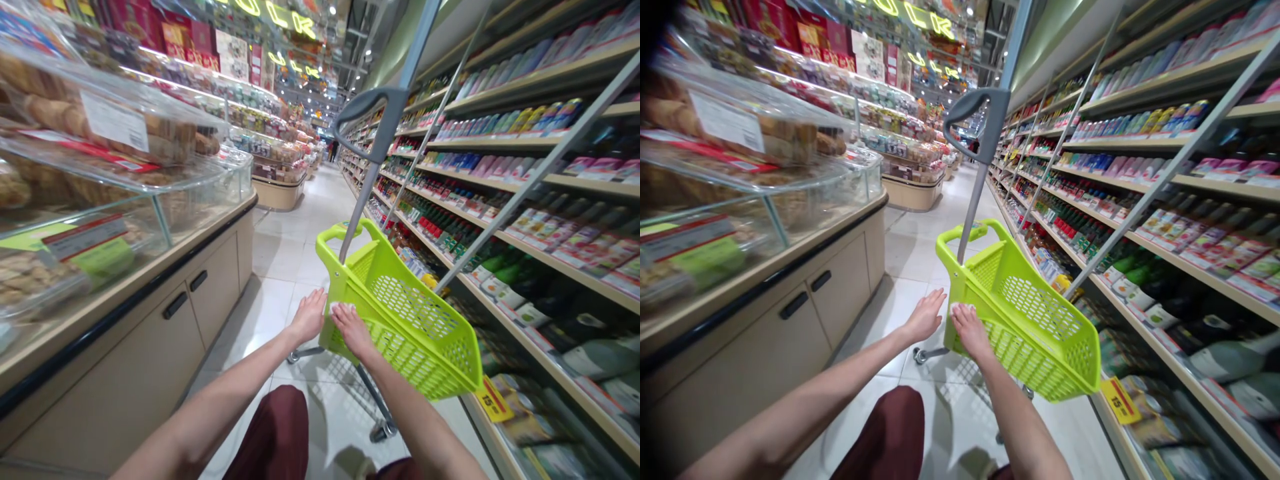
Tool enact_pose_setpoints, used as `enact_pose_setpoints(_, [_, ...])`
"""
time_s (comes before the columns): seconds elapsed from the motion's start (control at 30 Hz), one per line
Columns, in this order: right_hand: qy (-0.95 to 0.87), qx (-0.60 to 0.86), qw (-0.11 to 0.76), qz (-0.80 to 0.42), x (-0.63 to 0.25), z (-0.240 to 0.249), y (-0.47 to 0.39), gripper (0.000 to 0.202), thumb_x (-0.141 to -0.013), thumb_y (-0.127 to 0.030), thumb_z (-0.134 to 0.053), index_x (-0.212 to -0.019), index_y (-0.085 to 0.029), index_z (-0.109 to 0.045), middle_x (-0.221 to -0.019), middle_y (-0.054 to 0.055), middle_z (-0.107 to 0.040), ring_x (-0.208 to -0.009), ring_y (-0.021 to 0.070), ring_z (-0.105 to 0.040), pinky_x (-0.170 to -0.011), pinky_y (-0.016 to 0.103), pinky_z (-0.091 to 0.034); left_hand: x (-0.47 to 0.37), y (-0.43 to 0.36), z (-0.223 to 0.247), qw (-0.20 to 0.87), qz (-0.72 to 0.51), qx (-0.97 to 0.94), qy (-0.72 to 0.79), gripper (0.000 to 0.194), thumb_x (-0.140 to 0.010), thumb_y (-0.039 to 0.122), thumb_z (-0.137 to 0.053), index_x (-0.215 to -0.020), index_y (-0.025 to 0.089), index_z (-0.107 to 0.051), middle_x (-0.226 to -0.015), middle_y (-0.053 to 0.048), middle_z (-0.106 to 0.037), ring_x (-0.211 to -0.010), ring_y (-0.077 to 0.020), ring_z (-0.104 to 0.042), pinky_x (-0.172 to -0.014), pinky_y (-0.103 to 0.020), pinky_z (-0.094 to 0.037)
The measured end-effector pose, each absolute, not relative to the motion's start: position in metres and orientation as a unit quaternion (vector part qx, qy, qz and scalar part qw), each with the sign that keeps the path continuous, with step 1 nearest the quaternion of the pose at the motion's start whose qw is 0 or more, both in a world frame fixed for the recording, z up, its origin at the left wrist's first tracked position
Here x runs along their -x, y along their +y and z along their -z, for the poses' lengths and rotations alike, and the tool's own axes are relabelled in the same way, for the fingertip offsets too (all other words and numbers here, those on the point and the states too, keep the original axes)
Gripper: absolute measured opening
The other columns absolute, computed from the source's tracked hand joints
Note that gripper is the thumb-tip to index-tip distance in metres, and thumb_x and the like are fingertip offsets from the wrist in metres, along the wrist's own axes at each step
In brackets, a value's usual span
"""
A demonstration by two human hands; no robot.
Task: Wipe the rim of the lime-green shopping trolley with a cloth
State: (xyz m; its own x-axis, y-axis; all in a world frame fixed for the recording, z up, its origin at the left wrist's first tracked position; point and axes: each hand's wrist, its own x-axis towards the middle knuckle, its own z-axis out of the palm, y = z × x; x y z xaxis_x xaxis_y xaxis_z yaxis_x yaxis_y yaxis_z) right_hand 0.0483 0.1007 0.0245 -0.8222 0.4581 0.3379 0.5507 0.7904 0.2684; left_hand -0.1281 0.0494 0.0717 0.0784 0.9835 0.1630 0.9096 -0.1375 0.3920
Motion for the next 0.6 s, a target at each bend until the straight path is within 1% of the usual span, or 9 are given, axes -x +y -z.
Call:
enact_pose_setpoints(0.07, [-0.942,0.271,0.113,0.163,-0.055,-0.014,0.094,0.035,-0.082,-0.011,-0.044,-0.114,-0.019,-0.054,-0.123,0.008,-0.051,-0.119,0.0234,-0.04,-0.097,0.047,-0.033,0.127,0.047,-0.068,0.1,-0.189,-0.728,0.652,0.06,-0.072,0.011,-0.038,-0.131,0.012,-0.028,-0.143,-0.01,-0.021,-0.131,-0.0215,-0.016,-0.105,-0.042,-0.02])
enact_pose_setpoints(0.1, [-0.941,0.273,0.118,0.16,-0.057,-0.017,0.091,0.036,-0.082,-0.009,-0.042,-0.115,-0.019,-0.053,-0.123,0.007,-0.051,-0.12,0.0229,-0.039,-0.097,0.046,-0.033,0.127,0.047,-0.067,0.103,-0.186,-0.727,0.653,0.06,-0.071,0.011,-0.038,-0.131,0.012,-0.028,-0.143,-0.009,-0.021,-0.131,-0.0215,-0.016,-0.105,-0.042,-0.019])
enact_pose_setpoints(0.17, [-0.931,0.284,0.155,0.166,-0.06,-0.036,0.09,0.042,-0.082,-0.006,-0.038,-0.12,-0.02,-0.048,-0.127,0.007,-0.047,-0.124,0.0219,-0.033,-0.098,0.046,-0.032,0.126,0.047,-0.066,0.105,-0.184,-0.727,0.653,0.061,-0.071,0.01,-0.038,-0.131,0.012,-0.028,-0.143,-0.01,-0.02,-0.131,-0.0217,-0.016,-0.105,-0.042,-0.019])
enact_pose_setpoints(0.23, [-0.908,0.311,0.213,0.182,-0.061,-0.064,0.093,0.046,-0.083,-0.004,-0.034,-0.125,-0.02,-0.043,-0.132,0.006,-0.041,-0.128,0.0212,-0.025,-0.1,0.046,-0.028,0.121,0.049,-0.066,0.107,-0.187,-0.726,0.653,0.061,-0.07,0.01,-0.039,-0.131,0.012,-0.028,-0.143,-0.01,-0.02,-0.131,-0.0224,-0.016,-0.105,-0.042,-0.019])
enact_pose_setpoints(0.3, [-0.885,0.333,0.254,0.204,-0.063,-0.083,0.098,0.046,-0.084,-0.005,-0.033,-0.126,-0.02,-0.042,-0.133,0.006,-0.039,-0.129,0.0215,-0.021,-0.101,0.047,-0.024,0.114,0.049,-0.068,0.109,-0.193,-0.726,0.65,0.06,-0.071,0.01,-0.039,-0.13,0.012,-0.029,-0.143,-0.01,-0.021,-0.131,-0.0227,-0.017,-0.105,-0.042,-0.02])
enact_pose_setpoints(0.33, [-0.881,0.334,0.258,0.213,-0.064,-0.087,0.1,0.045,-0.084,-0.006,-0.034,-0.126,-0.02,-0.043,-0.133,0.006,-0.039,-0.129,0.0219,-0.021,-0.102,0.047,-0.023,0.11,0.049,-0.069,0.11,-0.195,-0.727,0.649,0.06,-0.071,0.01,-0.039,-0.13,0.013,-0.03,-0.142,-0.01,-0.022,-0.131,-0.0225,-0.017,-0.105,-0.042,-0.02])
enact_pose_setpoints(0.4, [-0.891,0.322,0.231,0.221,-0.07,-0.078,0.1,0.043,-0.083,-0.006,-0.035,-0.124,-0.019,-0.045,-0.133,0.007,-0.04,-0.128,0.0229,-0.024,-0.101,0.046,-0.024,0.102,0.047,-0.07,0.111,-0.198,-0.732,0.642,0.059,-0.071,0.01,-0.038,-0.129,0.014,-0.03,-0.142,-0.009,-0.023,-0.131,-0.0215,-0.017,-0.105,-0.042,-0.02])
enact_pose_setpoints(0.53, [-0.917,0.319,0.139,0.196,-0.083,-0.029,0.088,0.039,-0.082,-0.007,-0.041,-0.119,-0.015,-0.05,-0.129,0.01,-0.044,-0.124,0.0243,-0.032,-0.096,0.043,-0.033,0.092,0.04,-0.071,0.111,-0.195,-0.746,0.627,0.057,-0.072,0.01,-0.037,-0.128,0.013,-0.031,-0.142,-0.009,-0.024,-0.131,-0.0212,-0.018,-0.105,-0.042,-0.02])
enact_pose_setpoints(0.6, [-0.923,0.319,0.126,0.173,-0.088,-0.014,0.08,0.038,-0.082,-0.007,-0.041,-0.116,-0.016,-0.052,-0.126,0.01,-0.047,-0.123,0.0237,-0.034,-0.094,0.043,-0.035,0.09,0.037,-0.07,0.113,-0.192,-0.75,0.623,0.056,-0.072,0.01,-0.037,-0.128,0.012,-0.031,-0.141,-0.01,-0.025,-0.13,-0.0215,-0.019,-0.105,-0.042,-0.02])
